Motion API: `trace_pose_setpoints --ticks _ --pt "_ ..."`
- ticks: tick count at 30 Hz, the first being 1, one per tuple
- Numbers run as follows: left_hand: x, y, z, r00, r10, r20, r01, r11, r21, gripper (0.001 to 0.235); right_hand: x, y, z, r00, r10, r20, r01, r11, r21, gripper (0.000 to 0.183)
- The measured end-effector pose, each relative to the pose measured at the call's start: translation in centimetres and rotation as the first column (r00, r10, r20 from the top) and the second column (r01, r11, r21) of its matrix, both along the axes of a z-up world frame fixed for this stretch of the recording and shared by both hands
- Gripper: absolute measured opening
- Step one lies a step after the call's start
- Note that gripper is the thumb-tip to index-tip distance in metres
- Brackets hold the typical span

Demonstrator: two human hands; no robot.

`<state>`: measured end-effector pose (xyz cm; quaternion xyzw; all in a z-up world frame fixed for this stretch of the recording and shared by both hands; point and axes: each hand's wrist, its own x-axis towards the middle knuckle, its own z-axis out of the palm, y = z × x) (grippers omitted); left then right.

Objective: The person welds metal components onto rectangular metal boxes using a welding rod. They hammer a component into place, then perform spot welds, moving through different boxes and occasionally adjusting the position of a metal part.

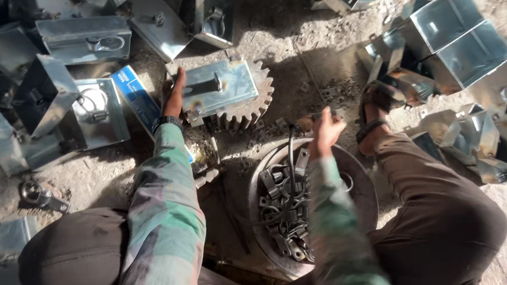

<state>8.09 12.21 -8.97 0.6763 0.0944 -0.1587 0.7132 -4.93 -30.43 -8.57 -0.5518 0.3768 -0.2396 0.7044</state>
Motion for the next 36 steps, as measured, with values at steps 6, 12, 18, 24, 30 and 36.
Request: trace_pose_setpoints --ticks 6,12,18,24,30,36 --pt "4.2 0.7 -5.4 0.998 -0.044 0.054 0.049 0.994 -0.100 0.095 2.2 -3.8 -1.6 0.941 0.326 -0.090 -0.183 0.717 0.673 0.032" --pt "5.2 -0.1 -5.0 1.000 -0.017 -0.013 0.018 0.999 0.040 0.102 3.0 -2.2 0.5 0.971 0.205 -0.126 -0.069 0.737 0.673 0.025" --pt "3.8 -0.3 -2.0 1.000 -0.014 -0.025 0.016 0.998 0.068 0.105 2.9 0.3 7.0 0.978 -0.187 -0.089 0.207 0.888 0.410 0.018" --pt "3.6 1.6 -1.6 0.960 0.203 -0.192 -0.246 0.940 -0.237 0.086 -2.9 5.3 20.4 0.967 -0.089 0.240 0.082 0.996 0.039 0.053" --pt "3.5 2.7 0.9 0.965 0.176 -0.197 -0.161 0.983 0.089 0.073 -13.2 10.9 27.2 0.975 0.216 0.043 -0.176 0.881 -0.439 0.084" --pt "5.3 1.2 3.2 0.957 0.249 -0.147 -0.223 0.960 0.169 0.075 -16.2 13.0 25.9 0.955 0.289 -0.072 -0.272 0.745 -0.609 0.090"
